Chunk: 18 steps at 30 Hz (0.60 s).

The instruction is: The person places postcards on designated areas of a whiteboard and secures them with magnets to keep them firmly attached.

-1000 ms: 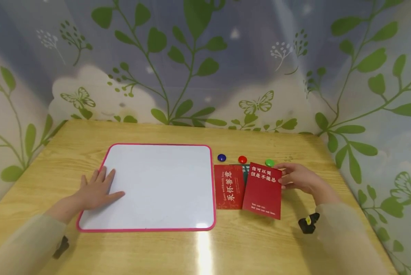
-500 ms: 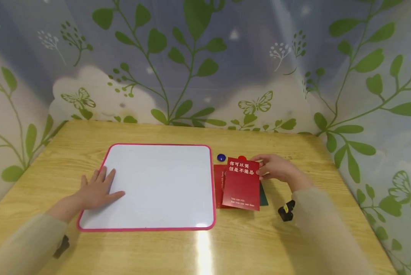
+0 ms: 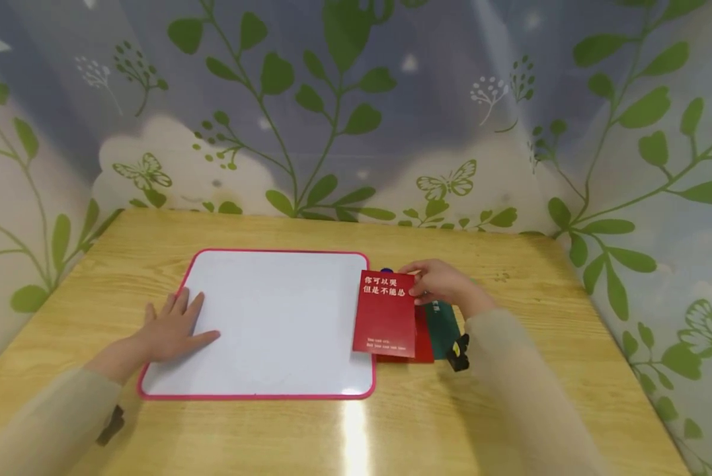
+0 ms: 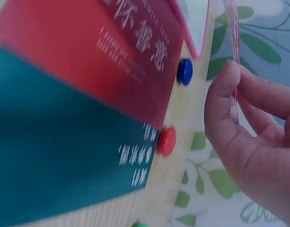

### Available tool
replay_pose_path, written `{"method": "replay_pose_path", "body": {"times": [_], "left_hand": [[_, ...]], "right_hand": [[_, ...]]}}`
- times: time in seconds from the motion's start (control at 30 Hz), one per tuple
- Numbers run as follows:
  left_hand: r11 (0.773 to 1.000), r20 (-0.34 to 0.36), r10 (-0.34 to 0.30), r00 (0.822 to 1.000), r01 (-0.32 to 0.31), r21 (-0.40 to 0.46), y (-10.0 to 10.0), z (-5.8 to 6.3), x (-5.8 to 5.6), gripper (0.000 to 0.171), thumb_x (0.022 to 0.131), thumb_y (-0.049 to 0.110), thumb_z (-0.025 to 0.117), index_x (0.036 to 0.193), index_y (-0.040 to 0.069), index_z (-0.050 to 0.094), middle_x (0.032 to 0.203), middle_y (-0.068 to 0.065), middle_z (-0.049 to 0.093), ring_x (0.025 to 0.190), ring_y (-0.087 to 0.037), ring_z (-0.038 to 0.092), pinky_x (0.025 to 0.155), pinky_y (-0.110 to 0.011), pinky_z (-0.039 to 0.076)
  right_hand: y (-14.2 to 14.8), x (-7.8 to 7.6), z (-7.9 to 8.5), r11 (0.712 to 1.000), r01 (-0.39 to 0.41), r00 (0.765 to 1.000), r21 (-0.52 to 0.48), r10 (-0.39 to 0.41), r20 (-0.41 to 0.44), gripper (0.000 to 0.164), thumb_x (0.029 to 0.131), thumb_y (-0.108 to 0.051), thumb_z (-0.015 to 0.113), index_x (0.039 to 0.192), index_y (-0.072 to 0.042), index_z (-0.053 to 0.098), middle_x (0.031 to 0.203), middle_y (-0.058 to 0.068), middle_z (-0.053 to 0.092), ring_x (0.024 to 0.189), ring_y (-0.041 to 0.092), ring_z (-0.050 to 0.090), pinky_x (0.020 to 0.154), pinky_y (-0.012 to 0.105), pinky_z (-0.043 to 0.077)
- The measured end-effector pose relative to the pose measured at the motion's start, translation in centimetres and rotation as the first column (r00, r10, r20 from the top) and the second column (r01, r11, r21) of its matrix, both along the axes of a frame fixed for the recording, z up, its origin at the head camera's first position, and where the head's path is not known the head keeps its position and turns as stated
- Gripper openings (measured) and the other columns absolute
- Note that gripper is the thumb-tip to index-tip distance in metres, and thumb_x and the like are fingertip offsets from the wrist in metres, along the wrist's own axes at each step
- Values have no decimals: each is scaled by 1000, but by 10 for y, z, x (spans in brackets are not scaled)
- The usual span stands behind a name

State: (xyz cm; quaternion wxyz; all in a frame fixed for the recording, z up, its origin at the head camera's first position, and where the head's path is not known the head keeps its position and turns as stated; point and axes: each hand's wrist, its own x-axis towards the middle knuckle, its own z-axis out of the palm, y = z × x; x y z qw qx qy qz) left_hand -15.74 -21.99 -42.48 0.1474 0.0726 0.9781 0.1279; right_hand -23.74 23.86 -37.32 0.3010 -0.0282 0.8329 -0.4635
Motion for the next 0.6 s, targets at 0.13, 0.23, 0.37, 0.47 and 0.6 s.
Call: {"method": "replay_pose_path", "body": {"times": [0.13, 0.23, 0.37, 0.47, 0.6], "left_hand": [[1000, 9, 3, 1000, -3, -11, 0, 0, -1, 97, 85, 61, 51, 146, -7, 17, 150, -37, 6, 135, -58, 2, 102, -74, -5], [1000, 10, 3, 1000, -3, -12, 0, 1, -1, 97, 85, 60, 52, 145, -7, 18, 149, -37, 6, 135, -58, 3, 102, -74, -5], [1000, 12, 3, 1000, -3, -4, 1, 3, 0, 96, 85, 59, 52, 145, -8, 19, 149, -38, 6, 135, -58, 3, 102, -74, -4], [1000, 13, 2, 1000, -2, -5, 2, 3, 0, 95, 86, 58, 52, 145, -7, 18, 149, -37, 6, 135, -58, 3, 102, -74, -4], [1000, 7, -5, 1000, 5, -8, 2, 4, 1, 93, 86, 57, 53, 145, -8, 19, 149, -38, 7, 135, -58, 4, 102, -74, -3]], "right_hand": [[-16, -5, -1, 1000, -4, 1000, -10, 4, 1, 51, 90, -2, 55, 138, 2, 37, 111, 17, 48, 93, 21, 55, 75, 28, 55], [-28, -7, -3, 1000, -13, 1000, -2, 13, -8, 50, 90, -2, 55, 137, 1, 40, 111, 17, 48, 87, 19, 57, 74, 28, 55], [-42, -10, -5, 1000, -7, 1000, -9, 7, -2, 48, 89, 1, 54, 136, 1, 42, 112, 16, 47, 80, 18, 56, 70, 27, 54], [-52, -12, -7, 1000, 4, 1000, -22, -4, 8, 48, 89, 5, 52, 136, 1, 43, 105, 15, 44, 75, 16, 54, 67, 25, 53], [-63, -16, -12, 1000, 25, 1000, -6, -25, 10, 47, 88, 6, 52, 135, 1, 45, 98, 12, 40, 71, 15, 53, 66, 24, 54]]}}
